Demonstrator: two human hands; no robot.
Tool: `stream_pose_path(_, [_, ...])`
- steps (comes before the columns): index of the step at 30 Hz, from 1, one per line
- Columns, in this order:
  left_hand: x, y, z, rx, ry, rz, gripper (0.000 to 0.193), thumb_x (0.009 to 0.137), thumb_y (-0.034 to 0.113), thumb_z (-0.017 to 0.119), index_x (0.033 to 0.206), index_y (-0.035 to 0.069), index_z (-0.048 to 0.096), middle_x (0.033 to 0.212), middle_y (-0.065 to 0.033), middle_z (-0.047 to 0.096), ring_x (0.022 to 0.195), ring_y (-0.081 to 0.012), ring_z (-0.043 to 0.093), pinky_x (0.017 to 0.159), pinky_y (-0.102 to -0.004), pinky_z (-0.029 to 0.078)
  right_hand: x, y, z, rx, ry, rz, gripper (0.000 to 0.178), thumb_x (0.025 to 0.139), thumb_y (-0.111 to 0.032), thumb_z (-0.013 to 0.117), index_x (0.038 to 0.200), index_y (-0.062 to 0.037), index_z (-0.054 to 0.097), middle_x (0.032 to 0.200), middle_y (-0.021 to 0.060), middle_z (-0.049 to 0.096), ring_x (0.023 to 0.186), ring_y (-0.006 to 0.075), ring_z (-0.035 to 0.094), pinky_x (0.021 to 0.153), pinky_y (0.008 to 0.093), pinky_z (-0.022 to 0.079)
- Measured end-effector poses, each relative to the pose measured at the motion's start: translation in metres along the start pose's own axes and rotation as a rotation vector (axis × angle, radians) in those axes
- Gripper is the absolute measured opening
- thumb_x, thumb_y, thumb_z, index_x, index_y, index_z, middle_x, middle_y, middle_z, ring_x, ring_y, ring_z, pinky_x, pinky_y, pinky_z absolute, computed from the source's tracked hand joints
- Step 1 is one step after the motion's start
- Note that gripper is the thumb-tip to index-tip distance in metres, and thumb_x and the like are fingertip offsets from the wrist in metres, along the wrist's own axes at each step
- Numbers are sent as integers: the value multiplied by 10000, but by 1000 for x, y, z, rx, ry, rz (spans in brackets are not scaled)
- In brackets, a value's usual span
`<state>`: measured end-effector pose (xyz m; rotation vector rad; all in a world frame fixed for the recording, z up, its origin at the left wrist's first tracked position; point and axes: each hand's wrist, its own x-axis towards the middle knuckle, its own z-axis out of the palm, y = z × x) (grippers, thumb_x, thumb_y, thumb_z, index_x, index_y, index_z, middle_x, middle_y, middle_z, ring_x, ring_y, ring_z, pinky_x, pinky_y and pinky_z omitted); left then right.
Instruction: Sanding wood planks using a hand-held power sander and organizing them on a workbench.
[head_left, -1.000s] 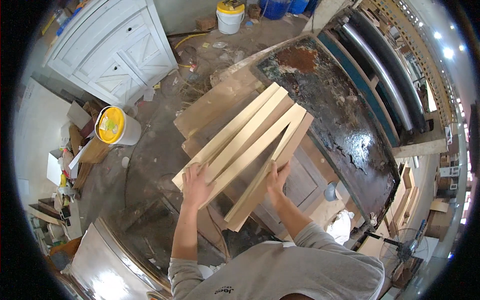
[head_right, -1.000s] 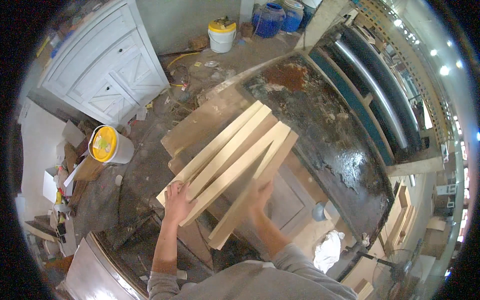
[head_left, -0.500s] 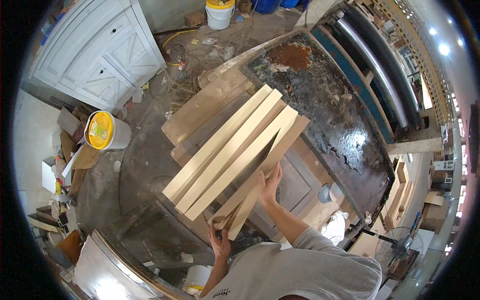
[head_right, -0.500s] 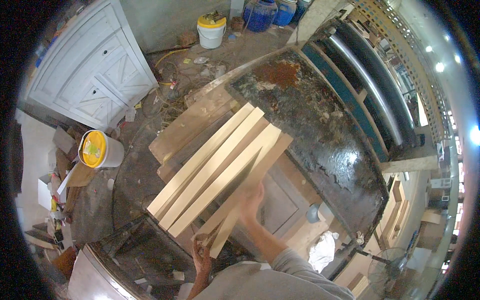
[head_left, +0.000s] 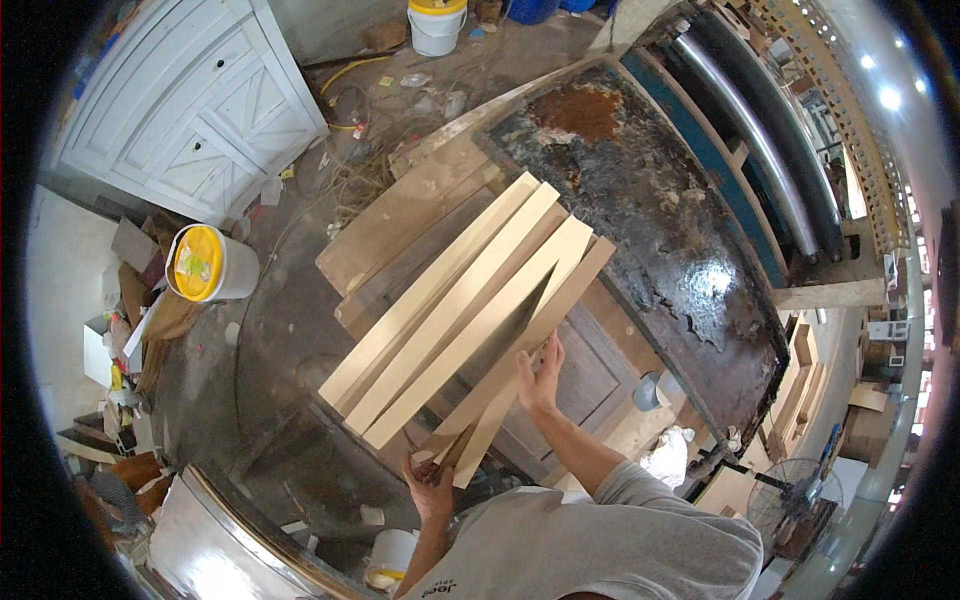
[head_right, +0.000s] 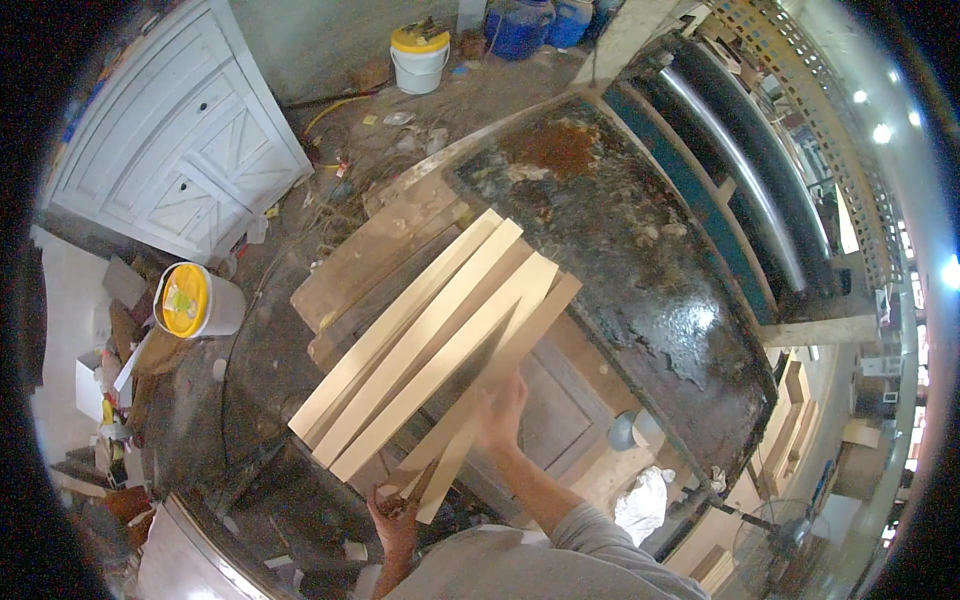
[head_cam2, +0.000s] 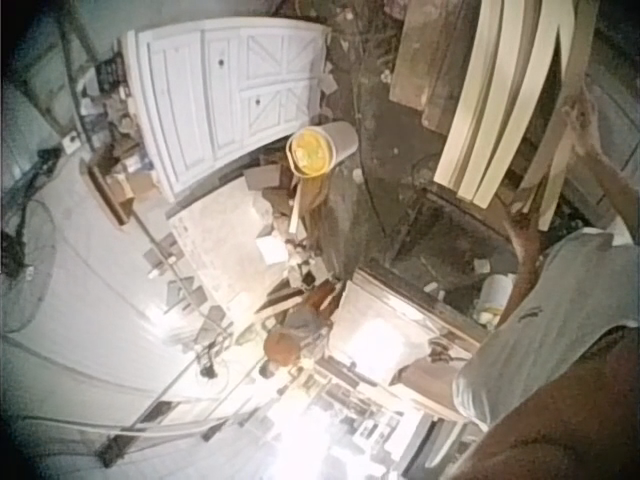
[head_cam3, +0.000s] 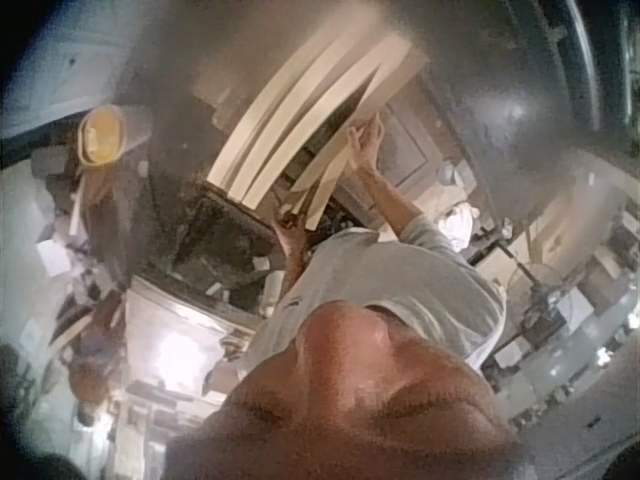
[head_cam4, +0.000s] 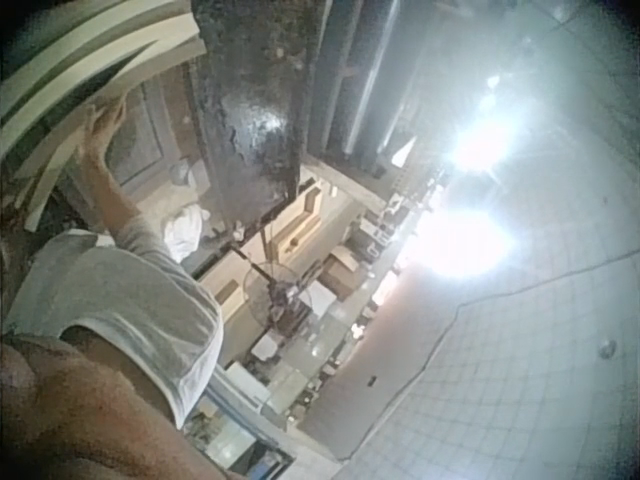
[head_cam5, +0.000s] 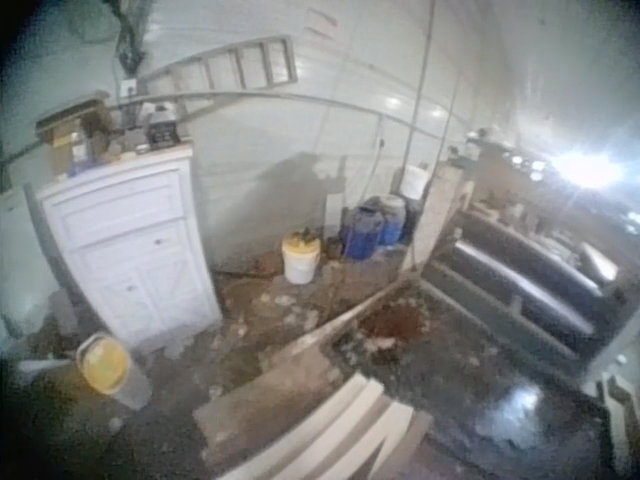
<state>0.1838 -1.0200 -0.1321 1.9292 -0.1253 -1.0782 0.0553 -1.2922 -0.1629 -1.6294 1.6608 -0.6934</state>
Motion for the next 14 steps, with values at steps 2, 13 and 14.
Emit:
stream_pose_path(2, [8,-4,-3,1,19,0,814,865,32,801,1567,59,391,1087,-99,670,931,-207,655,869,-355,566,0,-5,-4,-5,-20,-3,839,1006,-204,677,1673,-25,199,1603,205,336,1476,372,324,1223,478,299])
stream_pose_path(13, [-1,-31,-32,83,-95,59,288,954,19,682,1238,37,636,1182,-99,640,877,-124,603,734,-282,512,2,8,-15,487,-69,189,890,1025,-215,684,1703,-111,117,1605,164,321,1451,341,383,1184,468,355])
stream_pose_path(14, [-6,-31,-33,176,-115,124,334,984,143,688,1315,115,645,1286,-110,651,1019,-166,642,841,-286,554,-1,21,-15,296,-74,101,896,1024,-219,688,1706,-123,115,1611,153,319,1457,338,379,1188,467,351])
